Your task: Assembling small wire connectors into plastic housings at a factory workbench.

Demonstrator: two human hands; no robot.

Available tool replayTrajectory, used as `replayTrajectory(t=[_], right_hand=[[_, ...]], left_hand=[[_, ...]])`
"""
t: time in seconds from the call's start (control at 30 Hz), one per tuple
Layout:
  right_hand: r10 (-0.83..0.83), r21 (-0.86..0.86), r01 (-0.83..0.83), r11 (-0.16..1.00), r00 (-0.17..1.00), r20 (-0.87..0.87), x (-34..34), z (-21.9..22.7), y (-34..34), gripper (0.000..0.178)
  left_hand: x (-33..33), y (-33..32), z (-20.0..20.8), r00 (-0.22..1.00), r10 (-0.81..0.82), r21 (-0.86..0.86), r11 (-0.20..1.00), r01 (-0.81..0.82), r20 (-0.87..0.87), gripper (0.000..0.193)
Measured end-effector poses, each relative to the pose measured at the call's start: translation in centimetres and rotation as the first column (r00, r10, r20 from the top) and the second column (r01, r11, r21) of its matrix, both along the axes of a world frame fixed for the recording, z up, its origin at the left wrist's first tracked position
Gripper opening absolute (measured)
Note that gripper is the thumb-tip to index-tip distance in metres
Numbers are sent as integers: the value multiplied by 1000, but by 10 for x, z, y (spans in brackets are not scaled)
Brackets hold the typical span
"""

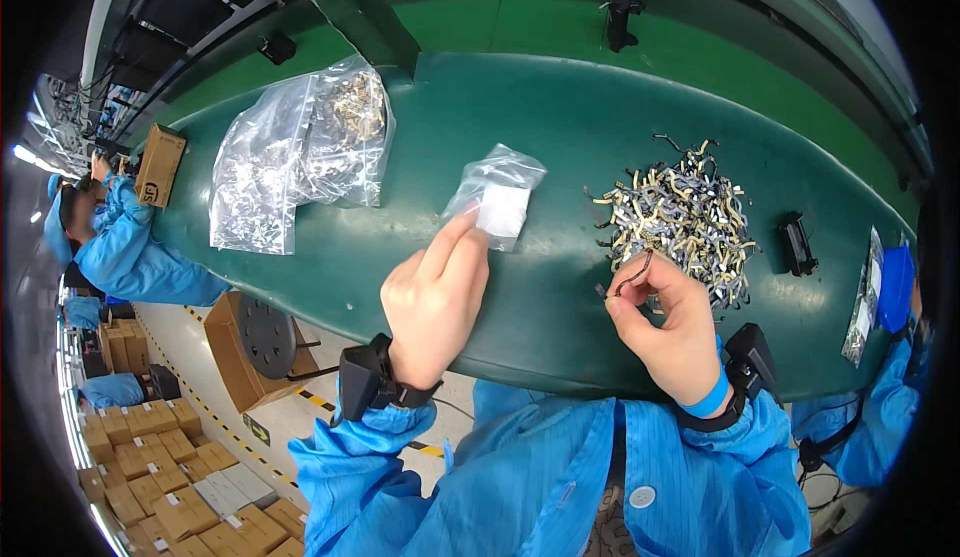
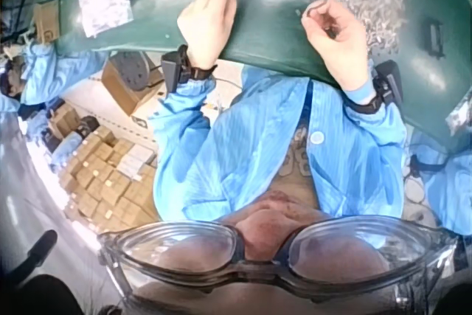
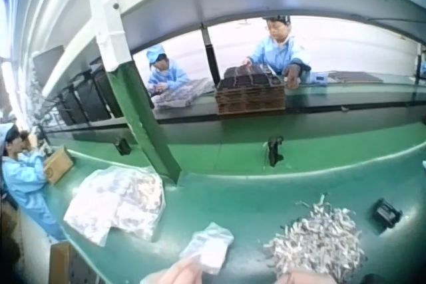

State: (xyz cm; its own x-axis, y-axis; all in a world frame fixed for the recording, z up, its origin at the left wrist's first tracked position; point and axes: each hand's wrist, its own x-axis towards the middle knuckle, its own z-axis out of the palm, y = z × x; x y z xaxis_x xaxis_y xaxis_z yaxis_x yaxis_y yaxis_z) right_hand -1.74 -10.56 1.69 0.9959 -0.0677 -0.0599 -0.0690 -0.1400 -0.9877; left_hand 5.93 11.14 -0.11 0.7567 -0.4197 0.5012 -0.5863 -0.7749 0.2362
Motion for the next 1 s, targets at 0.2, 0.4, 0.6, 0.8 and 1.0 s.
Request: replayTrajectory(t=[0.2, 0.4, 0.6, 0.8, 1.0], right_hand=[[-53, -3, 53, 999, 999, -13, 0, 8, -11, 9], [-132, -11, 133, 991, 991, 12, 1, 17, -22, 10], [-106, -562, 201, 802, 975, 197, 5, 27, -45, 12], [-7, -854, 170, 492, 981, 192, 13, 13, -74, 19], [-2, -884, 250, 395, 962, 272, 17, 24, -85, 13]], left_hand=[[48, -3, 12, 994, -88, 44, 995, 91, -58, 10], [85, -9, 23, 984, -165, 9, 986, 166, -73, 8], [79, -17, 55, 952, -274, 116, 950, 291, -139, 7], [75, -22, 55, 896, -311, 230, 891, 391, -318, 11], [53, -30, 62, 898, -308, 285, 872, 398, -313, 14]])
